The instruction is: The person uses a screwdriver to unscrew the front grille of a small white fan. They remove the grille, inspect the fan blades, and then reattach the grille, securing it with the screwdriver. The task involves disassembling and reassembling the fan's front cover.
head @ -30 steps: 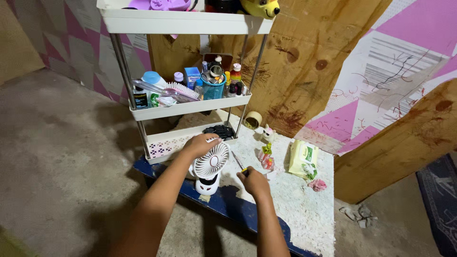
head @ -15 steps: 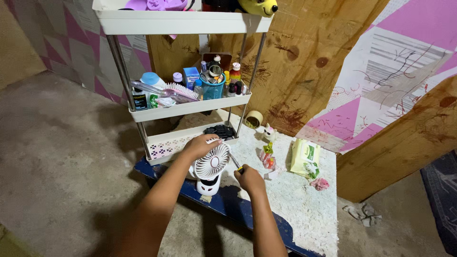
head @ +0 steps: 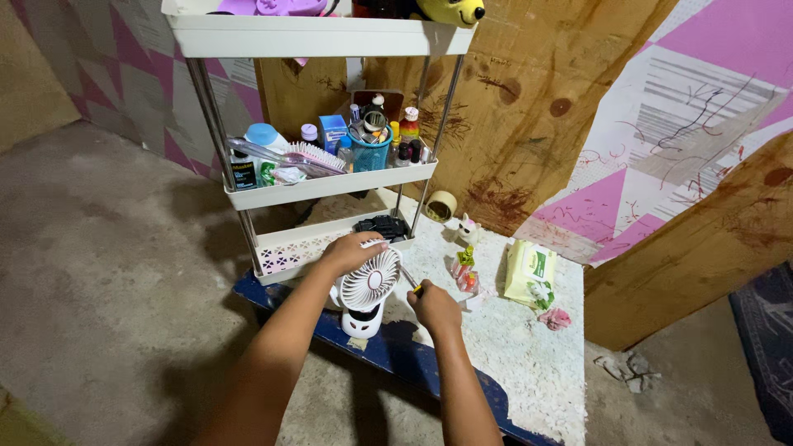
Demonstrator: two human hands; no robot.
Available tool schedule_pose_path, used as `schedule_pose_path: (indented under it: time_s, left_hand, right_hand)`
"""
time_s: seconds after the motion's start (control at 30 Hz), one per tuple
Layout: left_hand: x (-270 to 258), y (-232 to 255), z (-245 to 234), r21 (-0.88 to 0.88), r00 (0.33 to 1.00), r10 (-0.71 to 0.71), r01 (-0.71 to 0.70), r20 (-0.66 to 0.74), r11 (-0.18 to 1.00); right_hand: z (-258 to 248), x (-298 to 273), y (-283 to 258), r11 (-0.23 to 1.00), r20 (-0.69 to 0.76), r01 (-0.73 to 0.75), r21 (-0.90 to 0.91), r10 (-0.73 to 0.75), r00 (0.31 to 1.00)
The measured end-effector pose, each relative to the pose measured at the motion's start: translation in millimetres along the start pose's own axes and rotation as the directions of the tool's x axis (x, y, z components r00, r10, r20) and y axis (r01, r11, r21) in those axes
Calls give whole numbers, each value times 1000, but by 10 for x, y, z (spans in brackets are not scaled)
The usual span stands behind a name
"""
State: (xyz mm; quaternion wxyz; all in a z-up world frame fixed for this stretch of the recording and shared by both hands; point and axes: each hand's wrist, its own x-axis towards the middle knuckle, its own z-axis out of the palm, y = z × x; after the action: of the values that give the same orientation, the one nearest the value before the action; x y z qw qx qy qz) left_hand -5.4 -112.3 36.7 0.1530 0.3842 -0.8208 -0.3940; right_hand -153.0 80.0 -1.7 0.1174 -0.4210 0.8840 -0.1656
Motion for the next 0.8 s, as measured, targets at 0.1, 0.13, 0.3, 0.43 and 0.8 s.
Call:
schedule_pose_path:
  time_s: [0.1, 0.13, 0.3, 0.43, 0.8]
  left_hand:
    - [9, -30, 9, -8, 1000, 7, -7, -4, 1000]
    - [17, -44, 10, -12, 1000, 18, -18, -10, 1000]
    - [131, -218, 45, -26, 1000, 8, -8, -5, 1000]
    - [412, -853, 230, -395, 991, -122, 131, 47, 909]
    - [545, -1304, 525, -227, 981, -5, -40, -196, 973]
  right_hand:
    - [121, -23, 36, 998, -41, -4, 66, 7, 999]
    - [159, -23, 41, 996, -53, -1, 89, 6, 999]
    - [353, -6, 84, 985, -92, 10, 172, 6, 996]
    - [600, 16, 65, 946, -186, 4, 325, 60, 981]
    - [650, 90, 208, 920, -130, -22, 392, 79, 988]
